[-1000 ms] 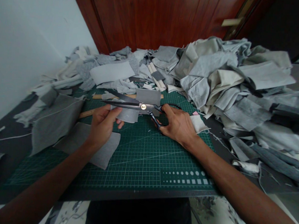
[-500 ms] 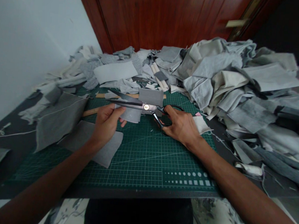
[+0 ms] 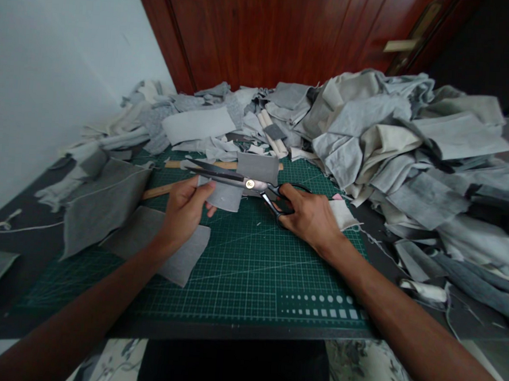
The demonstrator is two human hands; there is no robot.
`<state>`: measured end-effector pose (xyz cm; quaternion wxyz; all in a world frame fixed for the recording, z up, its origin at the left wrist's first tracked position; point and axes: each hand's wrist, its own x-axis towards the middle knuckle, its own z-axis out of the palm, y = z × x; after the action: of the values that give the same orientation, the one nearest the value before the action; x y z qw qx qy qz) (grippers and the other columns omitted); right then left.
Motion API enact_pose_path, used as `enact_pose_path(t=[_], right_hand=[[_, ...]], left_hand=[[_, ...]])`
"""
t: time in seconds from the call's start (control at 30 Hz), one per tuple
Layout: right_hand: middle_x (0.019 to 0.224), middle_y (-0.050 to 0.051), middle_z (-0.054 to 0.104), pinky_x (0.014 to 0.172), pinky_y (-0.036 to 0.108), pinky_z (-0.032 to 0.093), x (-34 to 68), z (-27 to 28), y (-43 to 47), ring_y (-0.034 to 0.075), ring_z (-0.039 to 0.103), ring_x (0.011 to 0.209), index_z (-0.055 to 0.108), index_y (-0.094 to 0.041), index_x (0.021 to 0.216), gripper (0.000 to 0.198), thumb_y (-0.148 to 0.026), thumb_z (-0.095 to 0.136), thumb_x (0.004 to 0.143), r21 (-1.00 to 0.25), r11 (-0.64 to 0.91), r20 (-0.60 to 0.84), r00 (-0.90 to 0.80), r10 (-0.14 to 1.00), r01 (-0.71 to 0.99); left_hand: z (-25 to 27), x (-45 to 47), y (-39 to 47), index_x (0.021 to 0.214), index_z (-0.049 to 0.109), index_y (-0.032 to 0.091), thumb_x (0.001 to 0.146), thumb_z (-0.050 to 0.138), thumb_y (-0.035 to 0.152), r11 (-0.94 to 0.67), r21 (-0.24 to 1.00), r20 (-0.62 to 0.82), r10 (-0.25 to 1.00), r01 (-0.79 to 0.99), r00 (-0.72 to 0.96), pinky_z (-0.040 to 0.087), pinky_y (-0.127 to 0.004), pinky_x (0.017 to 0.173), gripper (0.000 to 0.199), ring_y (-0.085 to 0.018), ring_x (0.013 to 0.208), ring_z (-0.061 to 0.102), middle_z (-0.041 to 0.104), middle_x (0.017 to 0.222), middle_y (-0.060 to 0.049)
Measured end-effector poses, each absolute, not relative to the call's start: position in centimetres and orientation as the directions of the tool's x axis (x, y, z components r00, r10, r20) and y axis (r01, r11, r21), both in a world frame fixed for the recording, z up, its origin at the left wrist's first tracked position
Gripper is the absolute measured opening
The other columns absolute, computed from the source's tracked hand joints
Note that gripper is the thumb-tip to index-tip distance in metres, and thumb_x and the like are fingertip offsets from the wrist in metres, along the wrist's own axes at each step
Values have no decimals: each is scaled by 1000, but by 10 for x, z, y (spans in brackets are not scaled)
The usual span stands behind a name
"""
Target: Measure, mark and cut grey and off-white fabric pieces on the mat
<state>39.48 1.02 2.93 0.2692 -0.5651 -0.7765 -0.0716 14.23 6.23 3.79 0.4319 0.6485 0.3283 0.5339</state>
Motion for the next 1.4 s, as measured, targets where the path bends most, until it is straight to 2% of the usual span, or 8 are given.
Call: enact_pose_path(t=[0.13, 0.3, 0.5, 0.93, 1.23, 1.4], right_hand=[[64, 0, 64, 51, 27, 29, 396, 28, 12, 16, 54, 50, 61, -22, 84, 14, -35, 64, 87, -224, 320, 494, -176, 852, 920], [68, 1, 65, 52, 27, 37, 398, 26, 17, 17, 59, 54, 59, -21, 88, 27, -45, 71, 84, -332, 299, 529, -86, 844, 895], [74, 2, 66, 53, 28, 41, 400, 27, 18, 16, 57, 56, 52, -23, 86, 38, -53, 74, 79, -412, 331, 532, -71, 844, 849], [83, 5, 71, 59, 32, 48, 396, 26, 14, 22, 68, 69, 54, -23, 95, 35, -50, 73, 81, -328, 384, 465, -206, 861, 863], [80, 4, 69, 57, 29, 44, 395, 27, 14, 20, 65, 64, 54, -23, 94, 34, -50, 72, 85, -311, 435, 465, -264, 845, 845], [71, 1, 65, 52, 26, 39, 392, 25, 15, 17, 60, 56, 53, -23, 90, 33, -49, 74, 85, -335, 423, 463, -244, 852, 842]], left_hand=[[37, 142, 64, 63, 54, 20, 93, 64, 31, -413, 911, 406, 884, -23, 233, 36, -19, 40, 33, -8, 40, 46, 47, 50, 5], [38, 140, 65, 62, 53, 20, 94, 63, 35, -396, 918, 391, 894, -24, 217, 37, -19, 40, 37, -7, 42, 46, 47, 53, 5], [38, 141, 65, 67, 53, 20, 98, 60, 53, -398, 917, 395, 888, -37, 235, 38, -19, 40, 47, -7, 44, 46, 48, 54, 4], [34, 140, 62, 69, 50, 21, 102, 50, 60, -514, 853, 460, 822, 91, 334, 35, -23, 42, 51, -8, 43, 45, 48, 52, 5], [29, 139, 63, 69, 52, 20, 102, 50, 62, -536, 832, 462, 812, 144, 357, 34, -23, 43, 52, -9, 45, 47, 49, 53, 4], [29, 139, 64, 69, 51, 20, 102, 49, 61, -537, 828, 457, 813, 161, 362, 35, -23, 44, 52, -9, 46, 47, 50, 53, 4]])
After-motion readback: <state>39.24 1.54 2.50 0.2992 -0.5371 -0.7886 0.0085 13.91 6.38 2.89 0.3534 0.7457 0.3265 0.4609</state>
